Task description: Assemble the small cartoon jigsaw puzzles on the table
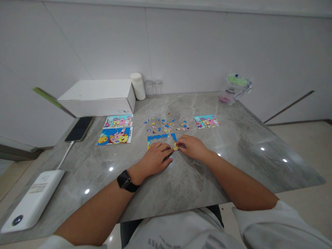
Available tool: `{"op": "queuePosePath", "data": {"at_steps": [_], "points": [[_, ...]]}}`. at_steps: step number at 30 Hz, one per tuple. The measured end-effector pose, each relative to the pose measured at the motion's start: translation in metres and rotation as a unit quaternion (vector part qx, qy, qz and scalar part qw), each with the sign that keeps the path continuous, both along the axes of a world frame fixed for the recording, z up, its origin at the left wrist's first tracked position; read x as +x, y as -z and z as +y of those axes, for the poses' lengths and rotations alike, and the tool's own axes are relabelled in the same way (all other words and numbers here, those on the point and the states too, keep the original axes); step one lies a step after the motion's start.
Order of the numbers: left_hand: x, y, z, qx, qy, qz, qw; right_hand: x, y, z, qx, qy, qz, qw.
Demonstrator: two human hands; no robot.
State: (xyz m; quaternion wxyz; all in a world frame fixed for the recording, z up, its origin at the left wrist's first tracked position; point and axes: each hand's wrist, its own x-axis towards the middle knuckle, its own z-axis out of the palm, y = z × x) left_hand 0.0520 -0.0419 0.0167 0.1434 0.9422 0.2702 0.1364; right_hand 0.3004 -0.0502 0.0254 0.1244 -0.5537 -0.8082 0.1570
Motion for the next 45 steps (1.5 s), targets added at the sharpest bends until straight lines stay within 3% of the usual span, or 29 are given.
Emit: {"op": "queuePosePath", "data": {"at_steps": [20, 31, 36, 41, 45], "points": [[0.008, 0.002, -0.009, -0.005, -0.03, 0.019, 0.999, 0.0, -0.003, -0.001, -0.002, -0.018, -0.031, 0.999], [0.002, 0.005, -0.004, -0.03, -0.032, -0.044, 0.998, -0.001, -0.001, -0.001, -0.01, -0.036, -0.009, 0.999], [-0.002, 0.002, 0.0, -0.019, -0.037, -0.108, 0.993, 0.003, 0.003, 0.003, 0.038, -0.036, 0.053, 0.997], [-0.006, 0.001, 0.004, 0.0, -0.059, -0.182, 0.982, 0.011, 0.01, 0.012, 0.119, 0.019, 0.103, 0.987], [-0.006, 0.002, 0.005, -0.002, -0.036, -0.212, 0.977, 0.015, 0.018, 0.016, 0.129, 0.042, 0.107, 0.985]]}}
